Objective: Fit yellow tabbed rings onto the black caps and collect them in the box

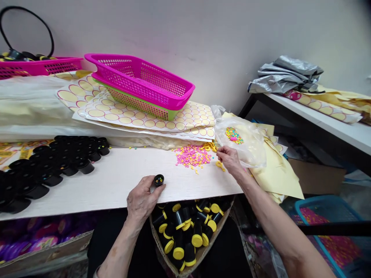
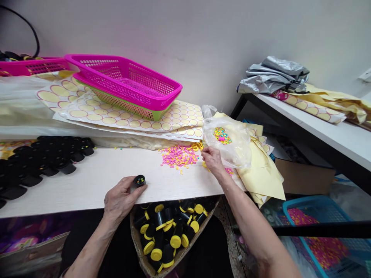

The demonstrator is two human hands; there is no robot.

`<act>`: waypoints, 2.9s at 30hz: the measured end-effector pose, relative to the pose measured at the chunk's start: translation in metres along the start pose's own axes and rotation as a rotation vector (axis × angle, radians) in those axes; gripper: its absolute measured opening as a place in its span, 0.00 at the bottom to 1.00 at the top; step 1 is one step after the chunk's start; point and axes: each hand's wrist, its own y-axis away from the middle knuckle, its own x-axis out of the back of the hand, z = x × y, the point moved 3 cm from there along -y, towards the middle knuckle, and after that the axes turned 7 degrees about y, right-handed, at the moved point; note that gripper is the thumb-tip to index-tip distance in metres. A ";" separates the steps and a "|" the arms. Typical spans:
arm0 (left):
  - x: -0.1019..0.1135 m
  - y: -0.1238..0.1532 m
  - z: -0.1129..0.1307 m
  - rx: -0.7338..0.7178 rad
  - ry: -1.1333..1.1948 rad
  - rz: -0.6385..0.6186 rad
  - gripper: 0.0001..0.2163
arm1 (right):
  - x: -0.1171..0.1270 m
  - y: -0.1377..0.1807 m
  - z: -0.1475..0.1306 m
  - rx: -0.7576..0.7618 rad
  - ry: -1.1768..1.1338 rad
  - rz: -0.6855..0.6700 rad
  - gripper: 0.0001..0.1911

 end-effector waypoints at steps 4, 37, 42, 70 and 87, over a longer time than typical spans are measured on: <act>0.000 0.000 0.000 -0.005 -0.001 0.003 0.11 | -0.004 0.010 0.014 -0.043 -0.019 0.036 0.07; 0.002 0.005 0.009 0.017 0.127 -0.011 0.09 | -0.079 0.081 -0.061 0.438 0.462 -0.200 0.08; 0.002 0.007 0.009 0.033 0.108 -0.017 0.09 | -0.130 0.090 -0.106 0.623 0.327 -0.339 0.09; 0.003 0.007 0.008 0.033 0.036 -0.062 0.05 | -0.150 0.094 -0.127 0.810 0.575 -0.532 0.11; 0.005 0.006 0.008 0.035 0.057 -0.061 0.06 | -0.152 0.097 -0.128 0.579 0.416 -0.463 0.10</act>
